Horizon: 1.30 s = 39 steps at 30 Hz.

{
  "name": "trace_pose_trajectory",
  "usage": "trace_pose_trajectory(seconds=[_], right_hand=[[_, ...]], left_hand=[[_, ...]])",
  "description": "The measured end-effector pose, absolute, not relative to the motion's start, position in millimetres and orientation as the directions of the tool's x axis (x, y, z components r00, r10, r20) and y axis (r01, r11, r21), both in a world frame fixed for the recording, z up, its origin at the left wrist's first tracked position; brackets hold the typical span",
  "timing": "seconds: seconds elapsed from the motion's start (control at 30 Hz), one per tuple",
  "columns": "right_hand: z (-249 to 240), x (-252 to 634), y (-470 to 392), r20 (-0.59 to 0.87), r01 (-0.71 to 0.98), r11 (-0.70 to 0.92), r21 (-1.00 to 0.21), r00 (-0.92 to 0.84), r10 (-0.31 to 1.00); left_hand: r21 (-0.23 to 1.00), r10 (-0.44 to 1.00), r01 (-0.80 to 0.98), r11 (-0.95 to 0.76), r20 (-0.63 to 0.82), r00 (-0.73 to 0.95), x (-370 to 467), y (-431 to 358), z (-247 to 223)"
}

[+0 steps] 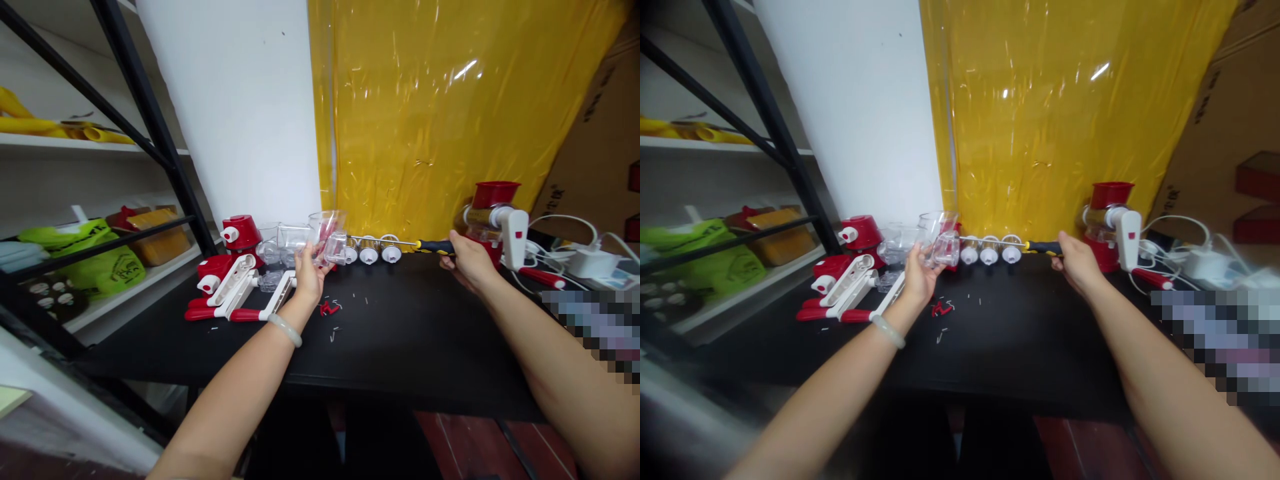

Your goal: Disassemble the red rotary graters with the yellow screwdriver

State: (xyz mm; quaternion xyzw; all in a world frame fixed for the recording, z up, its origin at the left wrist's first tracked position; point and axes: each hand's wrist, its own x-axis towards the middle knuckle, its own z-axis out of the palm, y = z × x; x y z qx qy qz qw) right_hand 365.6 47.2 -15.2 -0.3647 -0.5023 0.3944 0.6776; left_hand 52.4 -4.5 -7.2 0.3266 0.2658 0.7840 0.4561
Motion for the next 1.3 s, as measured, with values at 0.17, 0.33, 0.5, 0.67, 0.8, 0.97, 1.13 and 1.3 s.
trace_pose_trajectory(seconds=[0.17,0.33,0.5,0.67,0.8,0.97,1.13,1.3], right_hand=[[-14.2,367.9,52.1,0.447,-0.167,0.483,-0.860,0.212,0.869],[-10.7,366.7,50.5,0.412,-0.314,0.454,-0.834,0.195,0.890],[-8.3,367.4,43.2,0.348,-0.349,0.351,-0.869,0.072,0.935],[-10.6,370.1,42.5,0.333,-0.250,0.337,-0.908,0.059,0.941],[-4.4,370.4,35.1,0.361,-0.287,0.360,-0.888,0.050,0.931],[-0.2,369.3,26.9,0.344,-0.379,0.310,-0.872,-0.025,0.939],[-9.7,364.5,36.8,0.283,-0.182,0.294,-0.938,0.088,0.955],[-3.4,366.7,36.7,0.412,-0.385,0.446,-0.808,0.172,0.895]], left_hand=[[0.706,0.889,-0.559,-0.434,0.234,-0.393,52.9,-6.0,-4.8],[0.706,0.886,-0.557,-0.438,0.235,-0.399,52.1,-4.7,-6.1],[0.705,0.880,-0.552,-0.445,0.233,-0.413,51.0,-4.0,-7.4],[0.710,0.875,-0.539,-0.454,0.242,-0.418,50.4,-3.8,-7.7],[0.711,0.875,-0.541,-0.450,0.228,-0.427,49.5,-3.2,-7.7],[0.717,0.877,-0.537,-0.443,0.224,-0.424,48.7,-3.4,-6.8],[0.723,0.873,-0.524,-0.451,0.237,-0.426,47.8,-3.5,-6.3],[0.742,0.888,-0.509,-0.437,0.267,-0.374,49.7,-3.5,-10.1]])
